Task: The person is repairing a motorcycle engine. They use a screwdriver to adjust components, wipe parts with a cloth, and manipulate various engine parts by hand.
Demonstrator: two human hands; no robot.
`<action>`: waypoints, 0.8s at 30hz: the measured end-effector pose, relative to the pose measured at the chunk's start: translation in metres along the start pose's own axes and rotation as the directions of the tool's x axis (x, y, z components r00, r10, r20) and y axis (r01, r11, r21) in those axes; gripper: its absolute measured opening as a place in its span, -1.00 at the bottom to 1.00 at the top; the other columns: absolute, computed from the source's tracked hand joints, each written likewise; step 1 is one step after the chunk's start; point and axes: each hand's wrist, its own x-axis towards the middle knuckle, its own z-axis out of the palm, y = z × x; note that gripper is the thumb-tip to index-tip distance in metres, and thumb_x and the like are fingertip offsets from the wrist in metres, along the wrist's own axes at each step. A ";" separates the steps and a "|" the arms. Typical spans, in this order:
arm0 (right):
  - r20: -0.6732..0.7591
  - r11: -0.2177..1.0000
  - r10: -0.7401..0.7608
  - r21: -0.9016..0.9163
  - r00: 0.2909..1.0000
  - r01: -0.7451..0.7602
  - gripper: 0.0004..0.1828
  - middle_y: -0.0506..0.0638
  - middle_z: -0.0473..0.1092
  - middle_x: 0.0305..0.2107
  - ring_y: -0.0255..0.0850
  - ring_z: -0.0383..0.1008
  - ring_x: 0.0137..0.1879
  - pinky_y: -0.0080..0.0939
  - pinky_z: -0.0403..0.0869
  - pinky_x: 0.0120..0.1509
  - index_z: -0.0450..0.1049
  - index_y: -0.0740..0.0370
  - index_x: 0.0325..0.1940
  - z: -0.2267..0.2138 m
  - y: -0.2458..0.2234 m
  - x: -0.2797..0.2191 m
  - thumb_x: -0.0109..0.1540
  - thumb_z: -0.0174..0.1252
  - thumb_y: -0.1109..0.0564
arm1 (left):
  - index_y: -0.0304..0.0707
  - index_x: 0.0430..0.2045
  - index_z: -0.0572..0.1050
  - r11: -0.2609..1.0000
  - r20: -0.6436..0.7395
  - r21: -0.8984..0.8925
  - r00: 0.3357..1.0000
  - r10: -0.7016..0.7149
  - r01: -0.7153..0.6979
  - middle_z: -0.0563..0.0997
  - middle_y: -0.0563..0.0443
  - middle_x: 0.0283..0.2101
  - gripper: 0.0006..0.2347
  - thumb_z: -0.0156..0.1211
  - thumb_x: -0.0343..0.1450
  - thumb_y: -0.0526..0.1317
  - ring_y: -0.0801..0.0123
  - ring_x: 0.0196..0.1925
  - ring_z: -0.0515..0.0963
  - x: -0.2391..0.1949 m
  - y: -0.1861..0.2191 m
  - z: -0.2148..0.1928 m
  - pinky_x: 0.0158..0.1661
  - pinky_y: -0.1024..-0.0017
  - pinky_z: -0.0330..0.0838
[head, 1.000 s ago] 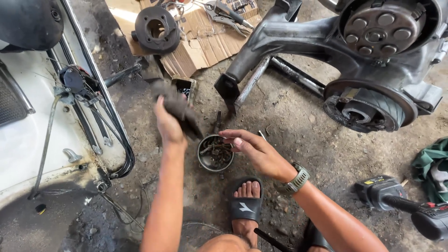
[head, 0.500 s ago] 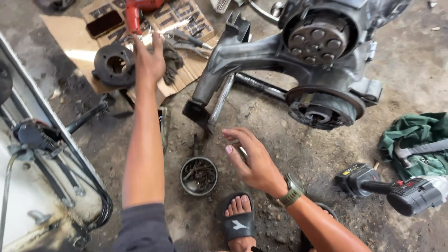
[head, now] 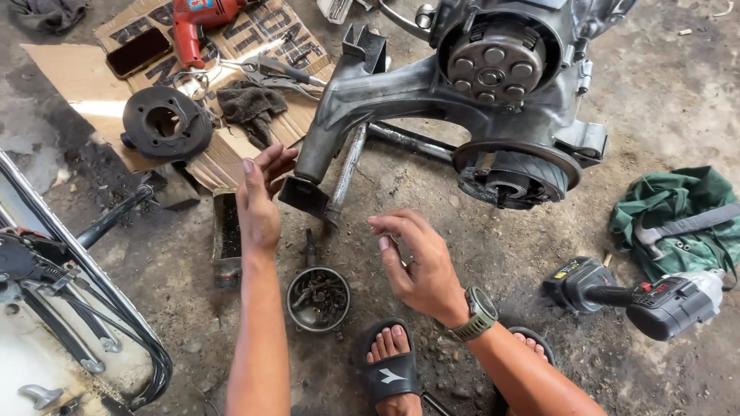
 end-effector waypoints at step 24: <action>0.090 0.991 0.092 0.093 0.992 -0.101 -0.70 0.15 0.48 -0.37 0.03 0.54 -0.25 -0.04 0.55 -0.18 0.53 0.40 -0.01 0.009 0.020 -0.006 0.25 -0.03 0.44 | -0.27 0.24 0.39 0.941 -0.054 0.184 0.953 0.299 -0.284 0.57 -0.22 0.10 -0.64 0.17 0.51 -0.37 0.02 0.17 0.56 -0.036 -0.043 0.004 0.16 0.04 0.44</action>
